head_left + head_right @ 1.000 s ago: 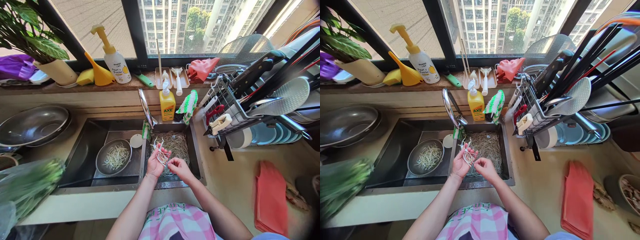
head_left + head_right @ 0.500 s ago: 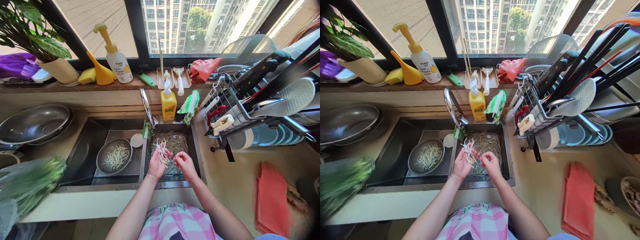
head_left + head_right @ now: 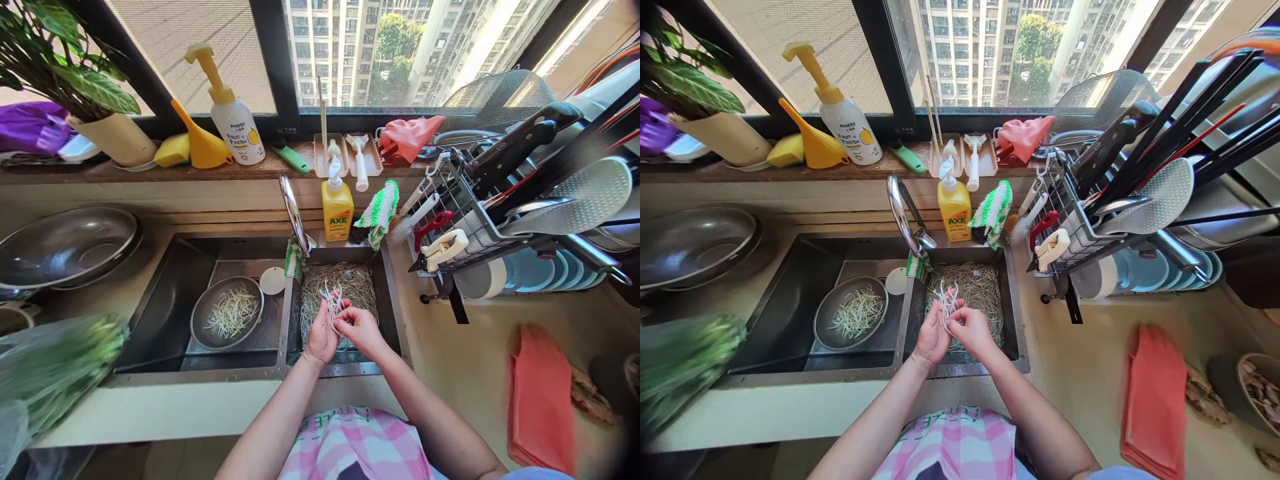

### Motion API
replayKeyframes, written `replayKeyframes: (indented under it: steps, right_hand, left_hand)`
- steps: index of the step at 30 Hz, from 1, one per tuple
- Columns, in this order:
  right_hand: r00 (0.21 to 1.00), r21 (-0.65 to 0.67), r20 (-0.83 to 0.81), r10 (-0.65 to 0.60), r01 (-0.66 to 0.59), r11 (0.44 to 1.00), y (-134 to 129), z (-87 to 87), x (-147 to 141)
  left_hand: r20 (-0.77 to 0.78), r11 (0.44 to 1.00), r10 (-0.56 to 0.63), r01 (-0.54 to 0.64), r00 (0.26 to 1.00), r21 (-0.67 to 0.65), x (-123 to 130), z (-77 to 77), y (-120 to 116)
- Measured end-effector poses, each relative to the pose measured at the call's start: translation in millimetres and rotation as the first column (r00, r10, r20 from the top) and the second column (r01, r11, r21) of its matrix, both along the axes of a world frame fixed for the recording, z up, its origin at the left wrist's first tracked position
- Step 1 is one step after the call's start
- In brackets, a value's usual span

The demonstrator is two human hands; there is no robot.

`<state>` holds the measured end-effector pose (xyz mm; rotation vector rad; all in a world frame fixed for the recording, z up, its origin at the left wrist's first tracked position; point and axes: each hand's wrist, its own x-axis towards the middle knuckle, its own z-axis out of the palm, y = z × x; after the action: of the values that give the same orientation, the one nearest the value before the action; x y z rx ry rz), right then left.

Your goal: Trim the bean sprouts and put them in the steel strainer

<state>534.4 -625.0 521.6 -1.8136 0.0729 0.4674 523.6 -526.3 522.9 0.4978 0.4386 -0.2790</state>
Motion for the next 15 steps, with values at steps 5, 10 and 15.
replayKeyframes:
  steps: [5,10,15]
  right_hand:
    - [0.997,0.076,-0.031,-0.075,0.077,0.994,0,-3.2,-1]
    - [0.979,0.232,-0.168,-0.117,0.154,0.96,-1,-5.8,-3]
    - [0.95,0.187,-0.063,-0.307,0.313,0.931,3,-15.2,-7]
  left_hand:
    - [-0.003,1.0,0.013,-0.013,1.0,0.004,-1,-4.5,4]
    - [0.048,0.993,0.001,-0.006,0.999,0.117,-2,-9.2,5]
    - [0.043,0.981,0.033,-0.041,0.999,0.19,-1,-15.1,-3]
